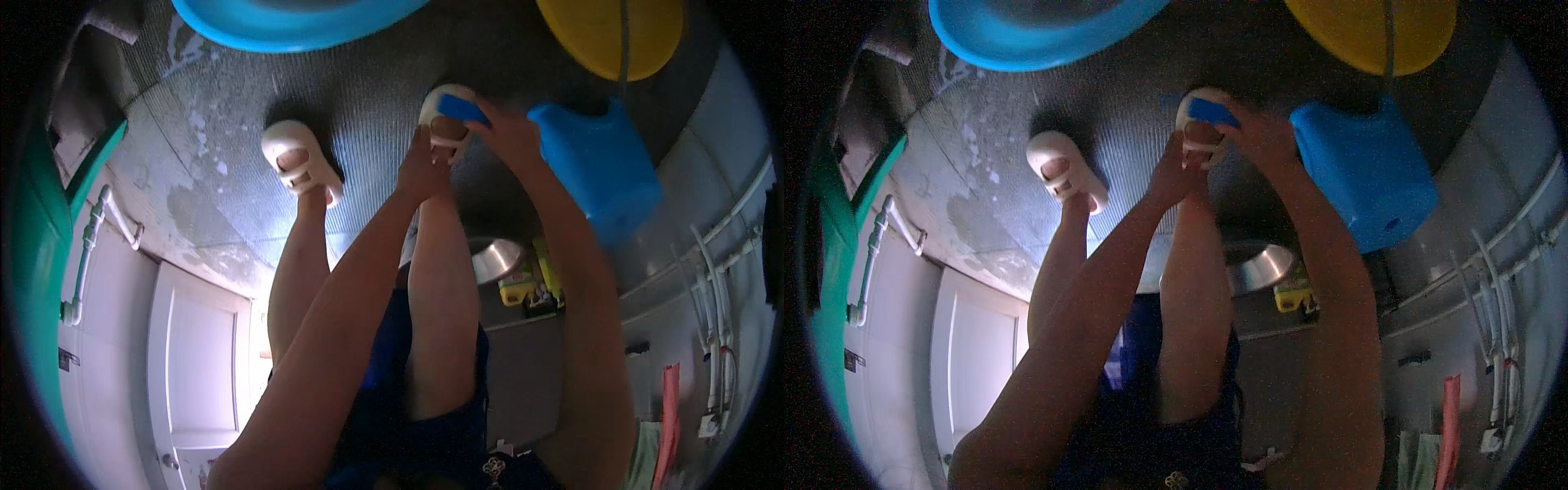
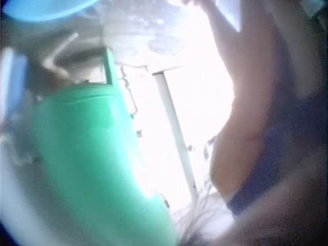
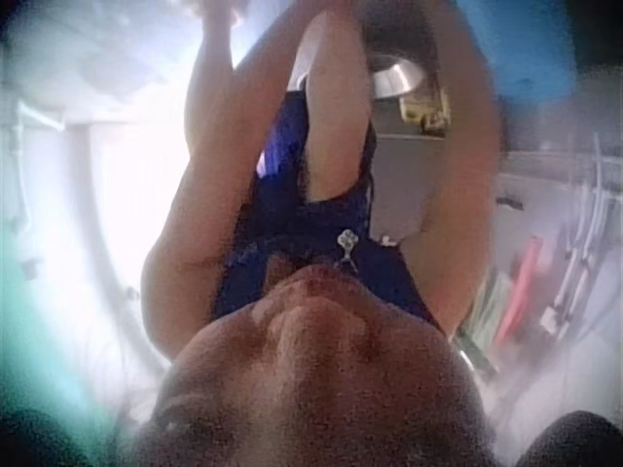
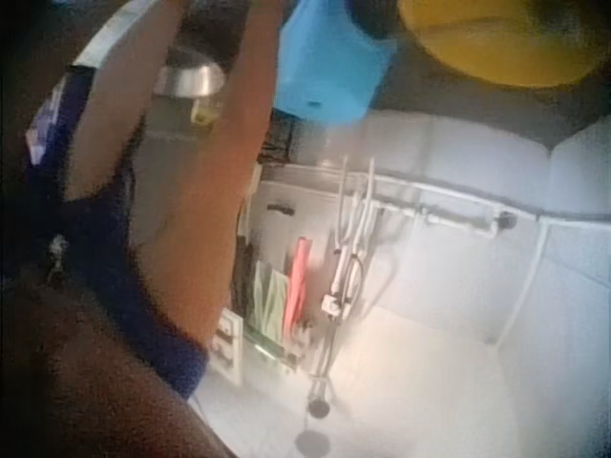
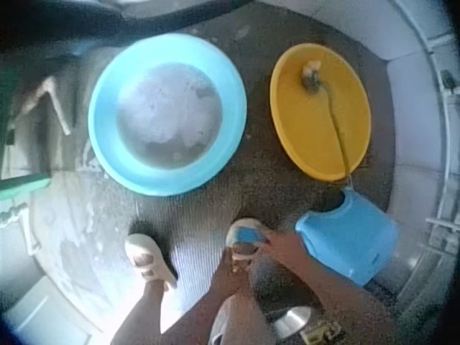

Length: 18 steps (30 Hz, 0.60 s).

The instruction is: The person carries basins to a washing area, then uses a brush to scrub footwear with soapy water before rinsing them and the floor.

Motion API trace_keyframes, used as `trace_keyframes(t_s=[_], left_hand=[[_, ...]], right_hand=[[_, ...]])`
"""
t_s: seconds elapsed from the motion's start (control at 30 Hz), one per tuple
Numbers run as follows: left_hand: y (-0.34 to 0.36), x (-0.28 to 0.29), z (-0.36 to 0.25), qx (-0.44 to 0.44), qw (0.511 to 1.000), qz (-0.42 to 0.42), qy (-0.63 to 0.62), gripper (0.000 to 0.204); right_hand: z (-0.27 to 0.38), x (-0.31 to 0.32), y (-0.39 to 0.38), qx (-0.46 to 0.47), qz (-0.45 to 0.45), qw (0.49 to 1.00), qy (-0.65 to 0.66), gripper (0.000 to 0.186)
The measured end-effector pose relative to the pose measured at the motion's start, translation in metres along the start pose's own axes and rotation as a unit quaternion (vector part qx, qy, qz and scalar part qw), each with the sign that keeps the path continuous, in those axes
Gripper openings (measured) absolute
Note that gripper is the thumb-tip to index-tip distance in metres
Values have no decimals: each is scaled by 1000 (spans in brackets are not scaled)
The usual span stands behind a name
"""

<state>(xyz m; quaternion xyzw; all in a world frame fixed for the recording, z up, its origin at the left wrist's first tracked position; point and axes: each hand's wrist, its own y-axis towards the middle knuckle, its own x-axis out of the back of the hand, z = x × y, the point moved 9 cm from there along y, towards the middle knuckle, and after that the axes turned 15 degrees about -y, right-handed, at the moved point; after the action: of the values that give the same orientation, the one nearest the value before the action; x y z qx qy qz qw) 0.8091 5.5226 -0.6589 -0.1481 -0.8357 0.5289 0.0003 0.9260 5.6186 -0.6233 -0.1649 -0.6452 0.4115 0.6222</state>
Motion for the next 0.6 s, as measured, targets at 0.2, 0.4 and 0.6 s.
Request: trace_keyframes(t_s=[0.2, 0.4, 0.6], left_hand=[[3, -9, -10, -44, 991, -29, 127, 68], [8, 9, -17, -10, 994, 59, 90, 69], [29, 3, -8, 30, 987, 23, 158, 74]], right_hand=[[10, 9, 46, -35, 34, 999, 8, 45], [-24, -9, -7, -178, -19, 946, 272, 48], [-49, -75, -19, -275, -69, 871, 400, 49]])
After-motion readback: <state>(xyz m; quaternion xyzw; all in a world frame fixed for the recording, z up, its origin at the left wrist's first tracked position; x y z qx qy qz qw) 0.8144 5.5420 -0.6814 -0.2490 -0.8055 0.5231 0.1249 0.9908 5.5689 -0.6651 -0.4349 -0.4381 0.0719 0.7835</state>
